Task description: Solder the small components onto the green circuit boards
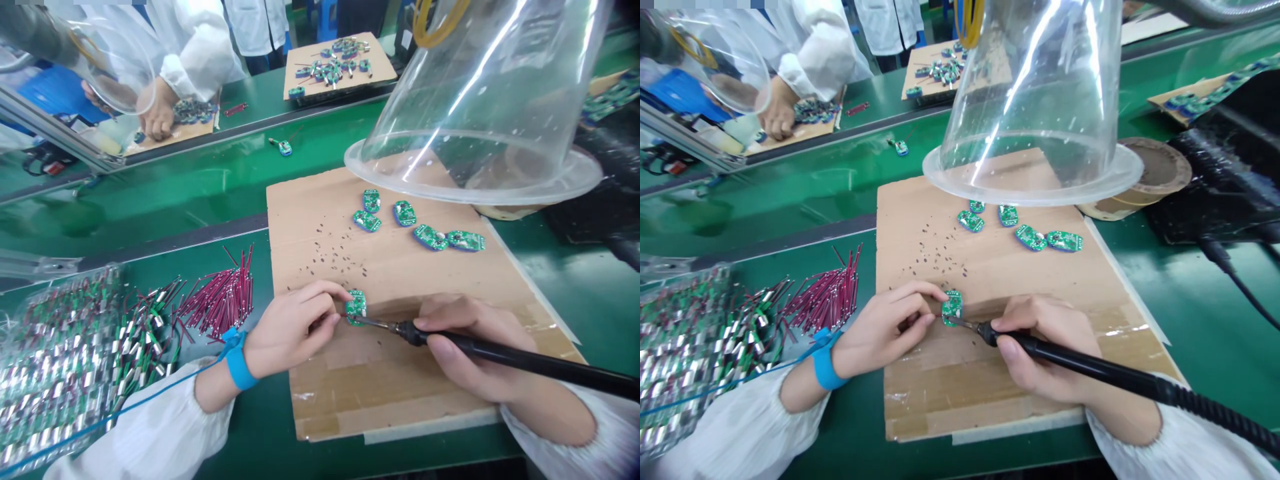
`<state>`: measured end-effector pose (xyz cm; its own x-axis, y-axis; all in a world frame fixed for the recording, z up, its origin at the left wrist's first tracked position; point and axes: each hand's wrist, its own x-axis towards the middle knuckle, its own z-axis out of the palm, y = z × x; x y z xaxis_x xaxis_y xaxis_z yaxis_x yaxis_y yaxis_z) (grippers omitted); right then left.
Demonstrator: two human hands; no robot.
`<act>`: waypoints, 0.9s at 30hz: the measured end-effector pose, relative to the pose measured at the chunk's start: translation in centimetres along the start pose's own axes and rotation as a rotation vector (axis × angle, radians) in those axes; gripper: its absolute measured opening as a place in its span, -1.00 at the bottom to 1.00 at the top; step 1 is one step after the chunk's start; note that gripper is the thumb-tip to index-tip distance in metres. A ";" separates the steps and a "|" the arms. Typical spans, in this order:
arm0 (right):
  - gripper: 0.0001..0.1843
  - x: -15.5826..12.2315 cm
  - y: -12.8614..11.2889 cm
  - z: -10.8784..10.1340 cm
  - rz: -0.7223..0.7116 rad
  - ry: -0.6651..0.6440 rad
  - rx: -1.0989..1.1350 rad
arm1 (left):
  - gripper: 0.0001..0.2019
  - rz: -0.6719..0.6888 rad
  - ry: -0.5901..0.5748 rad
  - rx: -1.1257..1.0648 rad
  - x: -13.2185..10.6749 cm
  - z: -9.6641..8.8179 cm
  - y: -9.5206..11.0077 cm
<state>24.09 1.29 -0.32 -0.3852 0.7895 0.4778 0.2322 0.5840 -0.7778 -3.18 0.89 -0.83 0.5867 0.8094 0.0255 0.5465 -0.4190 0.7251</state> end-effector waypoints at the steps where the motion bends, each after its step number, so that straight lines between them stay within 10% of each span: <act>1: -0.89 -0.1 0.1 0.0 -0.004 0.006 0.004 | -0.85 0.001 0.001 -0.001 0.0 0.0 0.0; 27: -0.86 0.0 0.0 -0.2 0.000 -0.028 -0.001 | -0.89 -0.006 -0.004 -0.040 0.0 -0.1 0.0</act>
<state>24.31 1.31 -0.25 -0.4103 0.7840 0.4658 0.2328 0.5839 -0.7777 -3.20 0.90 -0.77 0.5864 0.8098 0.0184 0.5255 -0.3976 0.7522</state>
